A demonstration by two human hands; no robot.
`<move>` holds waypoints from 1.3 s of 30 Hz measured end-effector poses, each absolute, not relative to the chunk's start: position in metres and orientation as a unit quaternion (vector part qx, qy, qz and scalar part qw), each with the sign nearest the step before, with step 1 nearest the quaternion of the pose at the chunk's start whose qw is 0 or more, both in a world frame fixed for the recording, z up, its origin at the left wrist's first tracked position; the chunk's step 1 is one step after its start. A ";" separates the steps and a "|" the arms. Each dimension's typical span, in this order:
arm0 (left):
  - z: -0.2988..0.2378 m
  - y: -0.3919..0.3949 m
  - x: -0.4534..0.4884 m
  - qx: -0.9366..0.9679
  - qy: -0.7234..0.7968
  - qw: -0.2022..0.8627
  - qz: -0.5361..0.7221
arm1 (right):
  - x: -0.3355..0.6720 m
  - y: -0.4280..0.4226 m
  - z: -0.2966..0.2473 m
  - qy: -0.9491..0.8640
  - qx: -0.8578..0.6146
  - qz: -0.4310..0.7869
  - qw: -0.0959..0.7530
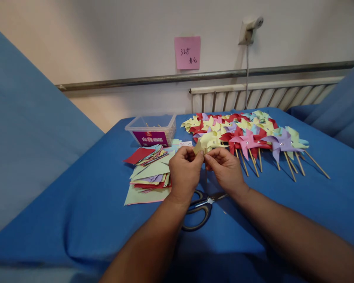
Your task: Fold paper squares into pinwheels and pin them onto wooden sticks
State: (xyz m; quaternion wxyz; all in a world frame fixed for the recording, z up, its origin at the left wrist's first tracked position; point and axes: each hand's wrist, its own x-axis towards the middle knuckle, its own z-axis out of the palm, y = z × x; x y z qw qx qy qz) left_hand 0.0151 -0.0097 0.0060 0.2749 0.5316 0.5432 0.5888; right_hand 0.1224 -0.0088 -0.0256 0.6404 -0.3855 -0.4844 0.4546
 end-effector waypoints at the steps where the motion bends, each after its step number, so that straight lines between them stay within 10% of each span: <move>1: 0.006 -0.010 0.015 0.530 0.542 0.276 0.590 | 0.122 -0.009 -0.025 -0.482 -0.383 0.457 0.642; 39: 0.005 -0.011 0.016 0.545 0.531 0.248 0.599 | 0.122 -0.008 -0.025 -0.469 -0.379 0.472 0.642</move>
